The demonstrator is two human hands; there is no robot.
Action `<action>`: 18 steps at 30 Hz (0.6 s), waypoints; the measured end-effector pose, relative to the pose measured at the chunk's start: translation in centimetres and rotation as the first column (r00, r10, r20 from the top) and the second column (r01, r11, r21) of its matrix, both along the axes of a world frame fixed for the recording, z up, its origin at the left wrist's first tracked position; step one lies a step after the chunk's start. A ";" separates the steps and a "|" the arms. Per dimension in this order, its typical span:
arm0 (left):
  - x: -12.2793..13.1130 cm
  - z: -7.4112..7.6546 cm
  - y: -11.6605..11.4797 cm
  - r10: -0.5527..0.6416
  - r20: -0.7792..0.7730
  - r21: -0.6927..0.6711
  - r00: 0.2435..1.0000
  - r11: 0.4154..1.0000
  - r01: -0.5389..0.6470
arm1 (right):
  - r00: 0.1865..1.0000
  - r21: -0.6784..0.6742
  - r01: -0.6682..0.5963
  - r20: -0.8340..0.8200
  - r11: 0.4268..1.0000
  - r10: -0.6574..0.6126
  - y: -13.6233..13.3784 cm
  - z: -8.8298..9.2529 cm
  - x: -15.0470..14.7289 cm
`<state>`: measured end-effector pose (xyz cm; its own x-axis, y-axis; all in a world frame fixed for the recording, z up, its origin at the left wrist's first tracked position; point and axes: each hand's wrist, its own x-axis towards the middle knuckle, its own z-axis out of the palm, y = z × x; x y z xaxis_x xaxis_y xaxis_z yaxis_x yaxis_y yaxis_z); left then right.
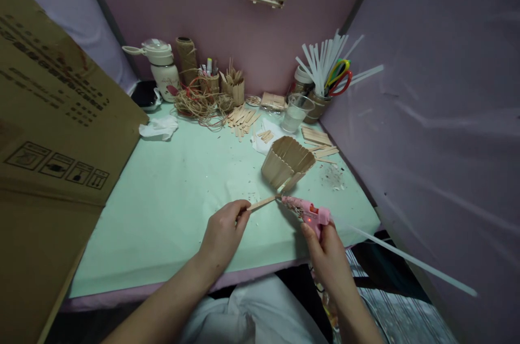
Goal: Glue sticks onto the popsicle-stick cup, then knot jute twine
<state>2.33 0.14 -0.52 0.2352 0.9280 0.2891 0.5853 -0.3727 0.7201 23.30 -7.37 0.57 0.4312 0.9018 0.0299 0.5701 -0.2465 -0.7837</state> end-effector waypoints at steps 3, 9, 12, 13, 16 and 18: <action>0.0 0.0 0.0 0.001 -0.009 -0.013 1.000 1.000 -0.001 | 0.998 -0.018 -0.021 0.061 1.000 0.022 0.1 0.1 0.2; 0.0 -0.1 0.0 0.004 -0.007 -0.030 1.000 1.000 -0.004 | 0.955 -0.022 -0.090 0.283 0.996 0.092 0.6 0.9 0.0; -0.1 -0.1 0.0 0.002 -0.004 -0.039 1.000 0.999 -0.002 | 0.936 0.037 -0.100 0.343 0.994 0.082 0.6 1.2 -0.1; -0.1 0.0 0.0 0.002 -0.003 -0.044 1.000 0.999 -0.002 | 0.942 0.049 -0.087 0.329 0.995 0.067 0.5 1.3 0.0; -0.1 0.1 0.0 0.004 -0.002 -0.058 1.000 0.998 -0.004 | 0.982 0.071 -0.013 0.187 0.997 0.000 -0.5 1.2 0.8; -0.1 0.2 0.0 0.008 -0.001 -0.069 1.000 0.998 -0.008 | 0.997 0.089 0.063 0.038 0.994 -0.066 -1.1 0.9 1.7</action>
<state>2.25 0.15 -0.33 0.2280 0.9475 0.2240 0.5887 -0.3174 0.7434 25.04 -8.49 1.49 0.4852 0.8652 0.1266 0.5873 -0.2152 -0.7803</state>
